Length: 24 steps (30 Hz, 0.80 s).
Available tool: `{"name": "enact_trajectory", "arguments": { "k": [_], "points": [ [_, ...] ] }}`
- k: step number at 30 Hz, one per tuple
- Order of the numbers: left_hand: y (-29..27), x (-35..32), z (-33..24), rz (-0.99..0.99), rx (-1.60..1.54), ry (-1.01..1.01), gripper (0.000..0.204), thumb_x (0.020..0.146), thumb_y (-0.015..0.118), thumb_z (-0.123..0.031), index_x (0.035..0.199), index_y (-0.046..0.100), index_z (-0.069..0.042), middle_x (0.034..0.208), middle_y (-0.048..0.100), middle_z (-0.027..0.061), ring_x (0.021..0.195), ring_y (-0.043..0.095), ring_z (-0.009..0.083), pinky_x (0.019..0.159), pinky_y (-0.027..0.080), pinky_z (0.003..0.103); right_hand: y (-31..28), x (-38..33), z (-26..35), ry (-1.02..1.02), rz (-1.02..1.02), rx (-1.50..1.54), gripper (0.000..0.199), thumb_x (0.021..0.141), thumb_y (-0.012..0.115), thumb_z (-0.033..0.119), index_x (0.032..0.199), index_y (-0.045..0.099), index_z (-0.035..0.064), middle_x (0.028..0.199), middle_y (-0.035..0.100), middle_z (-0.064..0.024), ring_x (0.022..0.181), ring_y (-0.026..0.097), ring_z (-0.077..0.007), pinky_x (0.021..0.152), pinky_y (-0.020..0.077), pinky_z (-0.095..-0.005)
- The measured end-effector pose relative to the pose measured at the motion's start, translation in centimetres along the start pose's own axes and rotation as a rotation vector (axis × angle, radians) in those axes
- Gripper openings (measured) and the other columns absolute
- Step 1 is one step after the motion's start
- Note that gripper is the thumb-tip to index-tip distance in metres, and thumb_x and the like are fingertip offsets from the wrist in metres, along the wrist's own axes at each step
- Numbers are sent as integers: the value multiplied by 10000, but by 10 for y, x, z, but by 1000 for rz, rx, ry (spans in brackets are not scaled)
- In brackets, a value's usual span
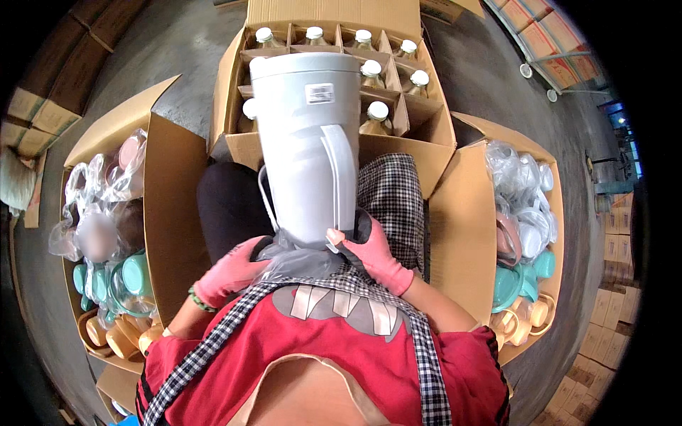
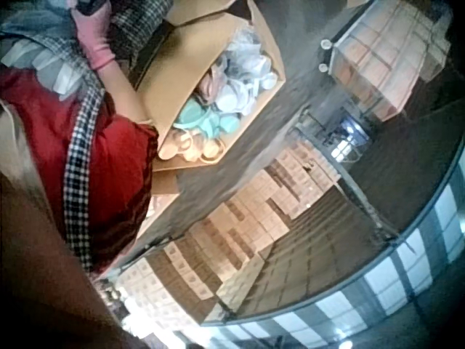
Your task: The person sits on the floor and packs kitchenware into cardboard boxes. They first place white plastic caps into a blue bowl, then arrange glass jars into a divided box. The person then unpacks pink and grey thermal pots from plastic bags, assembles them by attaching lids, and places them into a box.
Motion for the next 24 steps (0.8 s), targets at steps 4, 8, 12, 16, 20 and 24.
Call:
{"name": "enact_trajectory", "arguments": {
  "k": [4, 8, 12, 16, 20, 24],
  "points": [
    [-47, -6, -57, -156, 345, 262, 482, 643, 628, -6, 1100, 477, 1, 1052, 529, 84, 1005, 474, 141, 885, 360, 263, 19, -3, -13, 114, 260, -48, 524, 655, 698, 325, 1009, 522, -19, 872, 597, -171, 816, 578, -249, 742, 443, -319],
    [-48, 13, -74, -96, 81, 322, 545, 667, 637, -33, 1173, 434, -18, 1137, 470, 71, 1062, 439, 154, 917, 334, 281, 30, -18, -64, 7, 334, -374, 708, 646, 671, 433, 1159, 435, 6, 1035, 535, -210, 978, 515, -303, 876, 376, -354],
    [-68, 52, -58, -438, 27, 279, 498, 735, 626, -300, 1105, 461, -10, 1035, 513, 145, 974, 493, 202, 846, 389, 314, 29, -6, -41, 53, 494, -315, 578, 681, 651, 338, 1093, 464, -21, 982, 551, -235, 953, 522, -341, 827, 401, -369],
    [-102, 86, -110, -649, -237, 487, 583, 787, 507, -461, 1185, 410, -47, 1119, 469, 198, 1048, 459, 256, 888, 362, 342, 8, -12, -62, 9, 418, -694, 485, 663, 656, 246, 1043, 491, -7, 942, 543, -221, 904, 511, -364, 800, 411, -403],
    [-92, 129, -136, -643, 39, 770, 481, 827, 469, -397, 1055, 499, 26, 1044, 491, 209, 1019, 465, 309, 891, 357, 342, 6, 2, -73, 45, 416, -679, 420, 680, 627, 233, 987, 507, -28, 925, 542, -236, 900, 507, -381, 773, 405, -421],
    [-91, 136, -127, -624, 41, 763, 383, 839, 451, -359, 860, 519, 18, 910, 501, 185, 889, 487, 317, 808, 382, 362, 13, 7, -64, 126, 467, -564, 415, 715, 615, 269, 979, 516, -36, 914, 554, -227, 889, 519, -364, 778, 402, -411]
  ]
}}
Point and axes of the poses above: each hand's wrist, its own x-axis towards the middle knuckle, its own y-axis out of the palm, z = x × y, the point moved 6 cm from there along x, towards the middle knuckle
